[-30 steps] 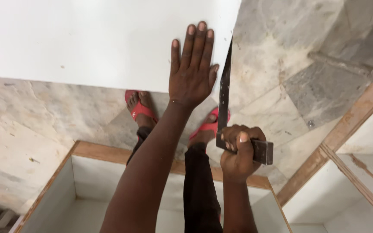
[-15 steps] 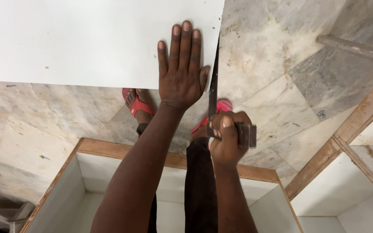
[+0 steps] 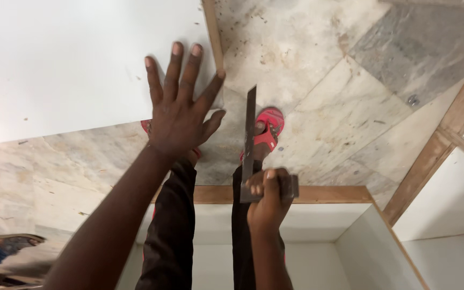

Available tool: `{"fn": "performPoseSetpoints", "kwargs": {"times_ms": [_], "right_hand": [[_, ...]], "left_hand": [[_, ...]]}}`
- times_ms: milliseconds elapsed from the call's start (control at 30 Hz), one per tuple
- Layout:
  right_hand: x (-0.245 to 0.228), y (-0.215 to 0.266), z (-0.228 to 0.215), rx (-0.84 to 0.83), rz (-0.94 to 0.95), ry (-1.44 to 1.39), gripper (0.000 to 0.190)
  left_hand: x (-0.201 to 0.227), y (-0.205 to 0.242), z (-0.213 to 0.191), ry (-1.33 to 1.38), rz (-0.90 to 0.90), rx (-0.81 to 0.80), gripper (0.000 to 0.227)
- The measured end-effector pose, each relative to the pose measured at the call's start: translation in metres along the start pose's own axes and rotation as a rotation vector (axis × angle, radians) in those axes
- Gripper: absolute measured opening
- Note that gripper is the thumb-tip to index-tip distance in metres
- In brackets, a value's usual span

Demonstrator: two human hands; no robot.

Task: The person uses a metal L-square tool to scrape and smooth the edges of a white rectangular board. They work along the long and short sides of the board, which is placed on a tiled floor. The person also handles a roll of tape and a wooden trim piece during the process.

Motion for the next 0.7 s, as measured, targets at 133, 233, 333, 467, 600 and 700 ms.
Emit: {"fn": "performPoseSetpoints", "kwargs": {"times_ms": [133, 233, 333, 467, 600, 700], "right_hand": [[0.027, 0.030, -0.017, 0.145, 0.211, -0.029, 0.027], [0.040, 0.026, -0.017, 0.084, 0.285, 0.023, 0.029], [0.042, 0.020, -0.012, 0.003, 0.274, 0.080, 0.028], [0.036, 0.007, -0.013, 0.016, 0.212, 0.044, 0.027], [0.020, -0.006, -0.017, 0.081, 0.207, -0.032, 0.027], [0.025, -0.014, -0.034, 0.165, 0.258, -0.117, 0.019]], "left_hand": [[0.003, 0.000, 0.006, -0.079, 0.255, -0.035, 0.013], [0.010, -0.009, 0.007, -0.081, 0.297, -0.059, 0.025], [0.018, -0.016, 0.008, -0.060, 0.248, -0.068, 0.023], [0.043, -0.021, 0.012, -0.023, 0.157, -0.034, 0.014], [0.087, -0.011, 0.020, 0.154, 0.280, -0.120, 0.015], [0.097, -0.008, 0.022, 0.094, 0.278, -0.151, 0.030]]}}
Point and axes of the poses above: each hand's wrist, its own y-axis away from the middle knuckle, its own z-axis out of the palm, x = y × z, the point moved 1 cm from there along -y, towards the middle knuckle, and after that the axes turned 5 degrees about x, right-handed, at the moved point
